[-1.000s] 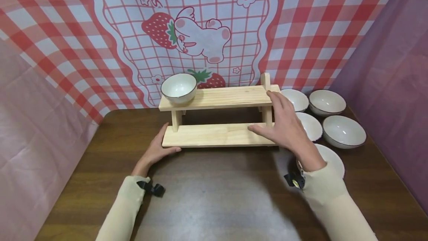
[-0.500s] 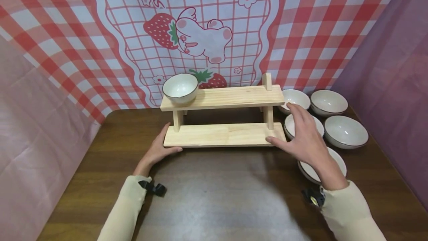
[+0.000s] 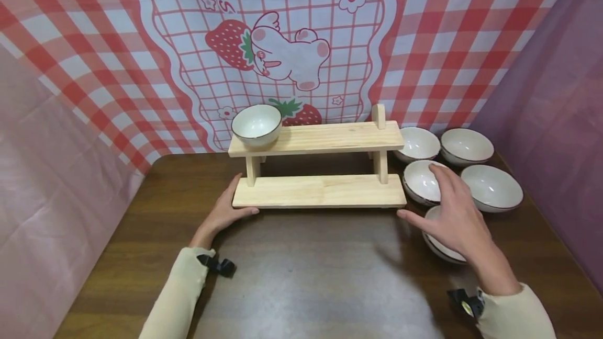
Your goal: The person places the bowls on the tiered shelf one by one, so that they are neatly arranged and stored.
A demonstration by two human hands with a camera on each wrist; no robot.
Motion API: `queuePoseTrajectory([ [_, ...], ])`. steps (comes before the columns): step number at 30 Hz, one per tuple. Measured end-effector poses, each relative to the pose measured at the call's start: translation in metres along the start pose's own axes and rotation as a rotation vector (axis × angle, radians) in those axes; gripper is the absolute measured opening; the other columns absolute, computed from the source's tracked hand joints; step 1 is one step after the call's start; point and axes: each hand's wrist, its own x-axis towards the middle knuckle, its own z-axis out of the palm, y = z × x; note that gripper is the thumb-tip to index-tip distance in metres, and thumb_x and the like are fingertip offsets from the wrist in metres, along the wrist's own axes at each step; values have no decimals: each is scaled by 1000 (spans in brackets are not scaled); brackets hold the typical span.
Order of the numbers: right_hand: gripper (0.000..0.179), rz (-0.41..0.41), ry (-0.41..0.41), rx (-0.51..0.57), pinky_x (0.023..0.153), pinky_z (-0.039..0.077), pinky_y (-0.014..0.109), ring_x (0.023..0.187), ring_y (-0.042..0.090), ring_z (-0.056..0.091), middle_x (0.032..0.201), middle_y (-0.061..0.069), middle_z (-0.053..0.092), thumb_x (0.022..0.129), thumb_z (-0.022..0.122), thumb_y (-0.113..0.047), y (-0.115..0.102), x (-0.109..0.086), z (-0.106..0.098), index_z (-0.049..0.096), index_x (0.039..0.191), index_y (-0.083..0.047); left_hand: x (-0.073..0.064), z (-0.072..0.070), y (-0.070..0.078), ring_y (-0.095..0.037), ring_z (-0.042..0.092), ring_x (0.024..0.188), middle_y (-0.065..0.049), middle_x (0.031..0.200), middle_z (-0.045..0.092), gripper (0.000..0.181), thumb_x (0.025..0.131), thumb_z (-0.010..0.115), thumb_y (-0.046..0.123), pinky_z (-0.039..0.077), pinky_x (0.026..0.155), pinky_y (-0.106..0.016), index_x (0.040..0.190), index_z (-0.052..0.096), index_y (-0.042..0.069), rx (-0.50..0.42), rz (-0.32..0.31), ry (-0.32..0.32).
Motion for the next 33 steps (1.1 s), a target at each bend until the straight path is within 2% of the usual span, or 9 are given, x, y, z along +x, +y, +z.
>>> queuePoseTrajectory([
  [6,115,45,-26,-27,105,24,76,142,54,26,156,34,29,72,86,-45,11,-12,-1,22,159,-5,1,0,0,-41,30,148,-16,162,34,117,74,88,44,29,118,-62,162,15,19,-4,4,3],
  [11,115,47,-23,-22,105,24,77,142,55,25,156,35,27,73,86,-44,22,-22,1,20,159,-4,1,0,-1,-41,29,149,-15,162,33,118,74,88,45,29,118,-62,162,15,19,-13,1,-3],
  [23,114,42,37,-58,93,30,75,130,59,36,147,37,39,65,90,-43,43,-37,7,32,152,2,1,0,1,-41,31,148,-16,161,35,116,74,88,39,29,118,-61,162,15,17,-12,2,5],
  [29,114,28,52,-54,86,33,70,123,56,41,139,36,44,57,94,-40,50,-44,9,38,148,1,0,0,3,-44,23,151,-15,163,32,116,75,87,42,23,120,-64,162,15,16,3,-5,3],
  [33,114,33,43,-52,78,35,73,120,54,42,138,34,45,56,95,-40,55,-51,11,39,147,-1,0,0,2,-44,20,153,-14,164,31,116,75,87,43,21,121,-64,162,15,17,9,-15,1],
])
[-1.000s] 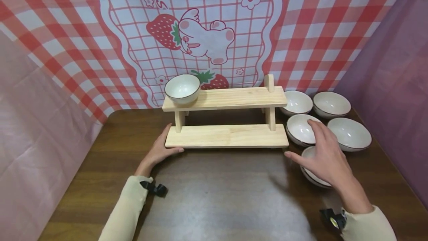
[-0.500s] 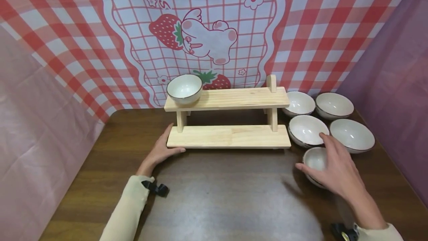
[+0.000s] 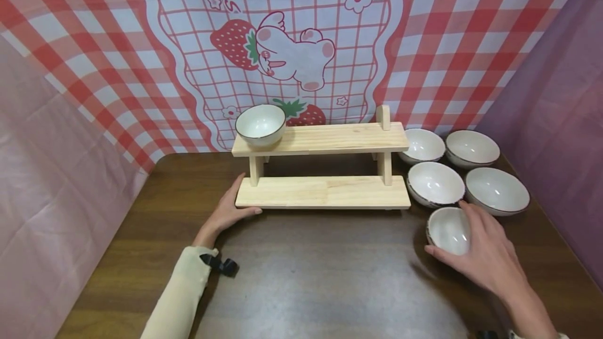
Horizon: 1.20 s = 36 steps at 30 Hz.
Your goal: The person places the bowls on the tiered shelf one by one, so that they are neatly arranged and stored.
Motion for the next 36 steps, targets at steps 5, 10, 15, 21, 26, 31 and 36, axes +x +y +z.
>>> queuePoseTrajectory([
  [5,115,7,-3,-4,76,34,78,125,55,41,143,33,42,58,94,-41,5,-8,4,37,150,-2,0,1,0,-43,19,153,-14,164,31,116,75,87,42,19,122,-63,162,15,17,-1,4,1],
  [10,113,35,-12,-21,72,32,83,129,57,37,147,32,38,60,93,-42,8,-10,6,37,150,-2,0,0,0,-44,20,153,-15,164,31,117,74,87,43,19,122,-63,162,16,16,-3,13,-1],
  [15,113,76,-34,-39,64,31,87,125,59,38,148,32,37,62,92,-45,9,-11,6,36,151,-4,0,0,-1,-44,21,152,-15,164,31,117,74,87,44,21,121,-63,162,16,17,-2,16,1],
  [21,116,98,-53,-46,64,31,86,125,61,37,151,31,34,62,92,-47,10,-12,7,33,153,-5,0,0,-2,-44,20,152,-14,164,31,117,74,87,46,22,121,-64,162,15,20,-2,10,-1],
  [26,115,73,-13,-3,77,32,80,124,61,38,147,33,38,60,94,-39,12,-13,7,36,151,-2,1,1,-1,-44,20,152,-14,164,31,117,74,87,44,21,121,-64,162,15,18,-4,18,-1],
  [31,110,78,35,64,92,29,71,124,60,37,140,38,42,58,94,-30,12,-12,10,39,148,2,1,1,0,-44,17,153,-14,165,29,118,74,87,46,18,122,-64,162,14,17,-1,15,-10],
  [36,112,118,30,72,95,29,71,127,60,37,142,39,41,59,94,-30,10,-11,10,37,151,0,0,0,0,-44,17,153,-15,165,29,118,74,87,45,17,123,-63,162,15,17,-4,10,-6],
])
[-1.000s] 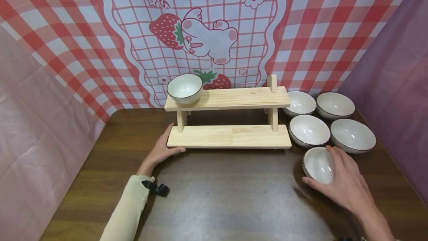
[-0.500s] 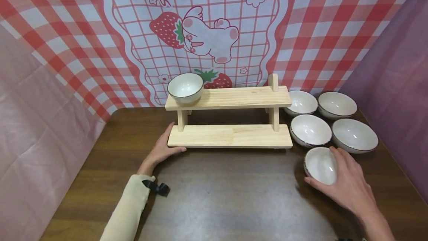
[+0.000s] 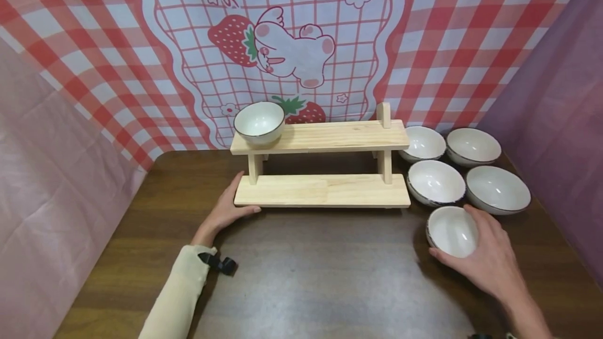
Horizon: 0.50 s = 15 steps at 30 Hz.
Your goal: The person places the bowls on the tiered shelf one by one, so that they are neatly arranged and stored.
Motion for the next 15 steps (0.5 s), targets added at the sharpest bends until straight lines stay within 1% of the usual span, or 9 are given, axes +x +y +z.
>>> queuePoseTrajectory([
  [3,114,5,-4,-2,94,30,70,127,60,38,142,39,41,58,94,-31,-1,0,1,36,151,0,-1,0,0,-44,22,152,-15,164,30,117,74,87,42,21,122,-63,162,15,16,7,7,4],
  [7,115,5,-6,-11,91,30,68,125,59,39,142,39,42,57,95,-32,-3,0,0,36,151,0,0,0,-2,-44,26,150,-15,163,32,117,74,87,44,27,118,-64,162,15,15,15,10,3],
  [10,116,-1,-5,-10,90,30,67,123,58,39,142,39,42,56,95,-32,-5,2,0,36,151,-1,1,0,-2,-44,25,150,-15,163,32,118,73,87,45,27,118,-64,162,15,16,9,6,2],
  [15,116,-5,-9,-12,89,31,67,121,58,40,142,39,42,57,95,-33,-11,5,-2,36,152,-3,1,0,-2,-43,27,149,-14,163,33,118,73,87,44,27,118,-64,162,15,16,-1,9,5],
])
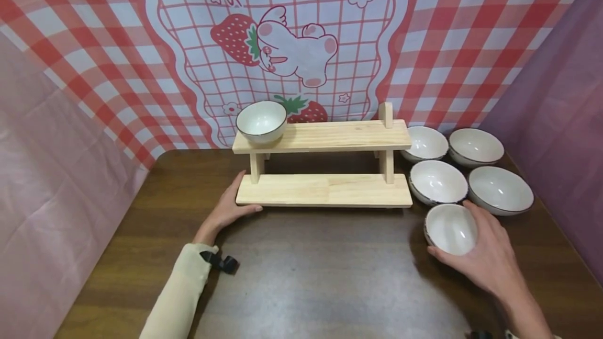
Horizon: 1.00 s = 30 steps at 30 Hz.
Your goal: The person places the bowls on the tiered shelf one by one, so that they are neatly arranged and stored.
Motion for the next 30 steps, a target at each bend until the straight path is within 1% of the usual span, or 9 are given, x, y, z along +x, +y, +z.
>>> queuePoseTrajectory([
  [5,117,-22,5,2,89,31,67,122,57,41,141,38,44,55,96,-32,-8,3,-3,37,152,-3,1,1,0,-40,31,147,-13,162,34,118,73,88,43,29,118,-62,162,15,17,-3,8,-1],
  [10,118,-49,13,5,90,32,69,126,57,41,143,36,45,54,96,-33,-17,7,-5,38,151,-4,0,1,1,-40,29,148,-14,162,33,118,73,88,43,29,118,-62,162,15,18,-8,-5,-5],
  [15,120,-93,19,13,97,31,72,131,56,39,146,34,44,53,96,-33,-27,14,-7,36,153,-5,-1,0,1,-41,28,149,-14,162,33,118,73,88,43,28,118,-62,162,15,19,0,-19,-4],
  [17,121,-116,20,19,98,31,72,131,55,40,146,33,45,52,96,-33,-31,18,-8,36,153,-4,-1,0,1,-41,28,149,-15,162,33,117,74,88,43,29,118,-62,162,14,19,7,-21,-5],
  [21,122,-156,20,22,96,33,70,127,54,42,144,32,47,51,97,-33,-40,26,-9,36,153,-5,-2,0,0,-41,28,149,-14,163,33,117,74,88,42,28,118,-62,162,14,18,10,-21,-4],
  [30,123,-213,18,8,92,35,71,124,55,44,143,32,48,47,97,-36,-58,42,-8,39,152,-6,-1,0,1,-41,30,147,-14,161,35,117,74,88,41,29,118,-61,162,15,17,4,-9,0],
])
